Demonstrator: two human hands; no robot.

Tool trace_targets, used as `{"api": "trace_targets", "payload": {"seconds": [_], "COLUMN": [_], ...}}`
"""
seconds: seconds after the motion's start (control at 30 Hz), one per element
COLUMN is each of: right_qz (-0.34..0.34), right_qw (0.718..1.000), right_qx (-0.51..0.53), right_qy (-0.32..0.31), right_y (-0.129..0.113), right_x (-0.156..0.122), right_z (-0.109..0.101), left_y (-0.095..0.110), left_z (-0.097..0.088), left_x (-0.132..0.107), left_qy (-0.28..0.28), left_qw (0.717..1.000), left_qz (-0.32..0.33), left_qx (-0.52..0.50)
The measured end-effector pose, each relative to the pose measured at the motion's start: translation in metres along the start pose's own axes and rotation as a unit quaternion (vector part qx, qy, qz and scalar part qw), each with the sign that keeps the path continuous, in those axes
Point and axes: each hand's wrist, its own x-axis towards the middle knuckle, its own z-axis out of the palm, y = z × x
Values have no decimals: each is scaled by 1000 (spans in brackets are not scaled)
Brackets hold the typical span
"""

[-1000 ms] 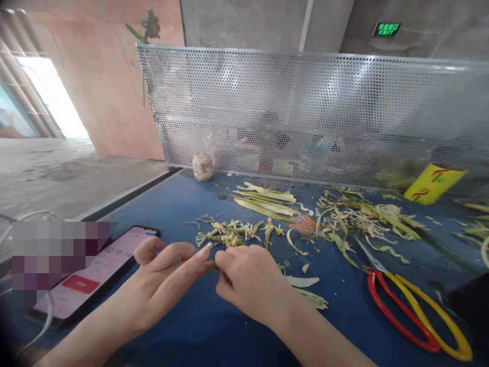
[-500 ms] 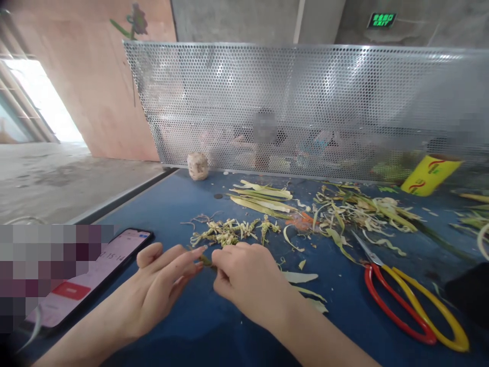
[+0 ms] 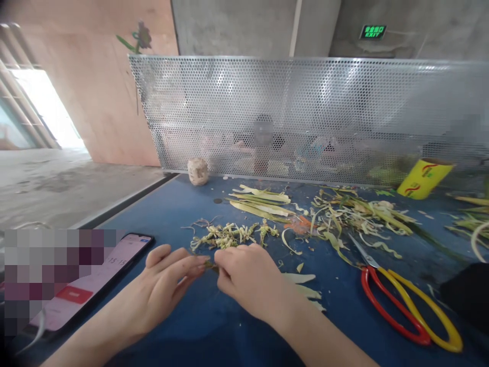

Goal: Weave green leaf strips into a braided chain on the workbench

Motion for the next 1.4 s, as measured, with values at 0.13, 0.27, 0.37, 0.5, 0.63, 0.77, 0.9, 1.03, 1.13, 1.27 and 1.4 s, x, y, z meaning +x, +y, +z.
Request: {"api": "trace_targets", "payload": {"seconds": [0.13,0.27,0.37,0.5,0.63,0.77,0.9,1.03,1.13,1.27,1.4], "right_qz": [-16,-39,-33,37,53,60,78,89,76,51,99], "right_qw": [999,993,986,973,962,951,945,942,950,956,945], "right_qx": [-14,-26,31,178,223,253,279,283,260,248,293], "right_qy": [41,109,159,140,145,165,150,155,157,149,106], "right_y": [3,3,3,2,-1,-6,-10,-14,-15,-16,-18], "right_x": [-1,-4,-4,-3,-2,-1,1,1,-1,-3,-3], "right_z": [4,9,12,15,16,19,20,21,22,22,17], "left_y": [-2,-4,-5,-7,-4,0,2,3,0,-8,-12], "left_z": [3,6,7,6,6,6,5,0,-4,-3,-2], "left_x": [1,-1,-4,-5,-5,-4,-3,0,4,4,1], "left_qy": [19,32,21,20,47,69,75,67,37,-83,-151], "left_qw": [997,991,985,978,975,974,957,908,846,776,719], "left_qz": [-25,-67,-104,-153,-165,-148,-163,-225,-310,-358,-351], "left_qx": [-67,-115,-133,-143,-144,-155,-229,-347,-432,-513,-580]}}
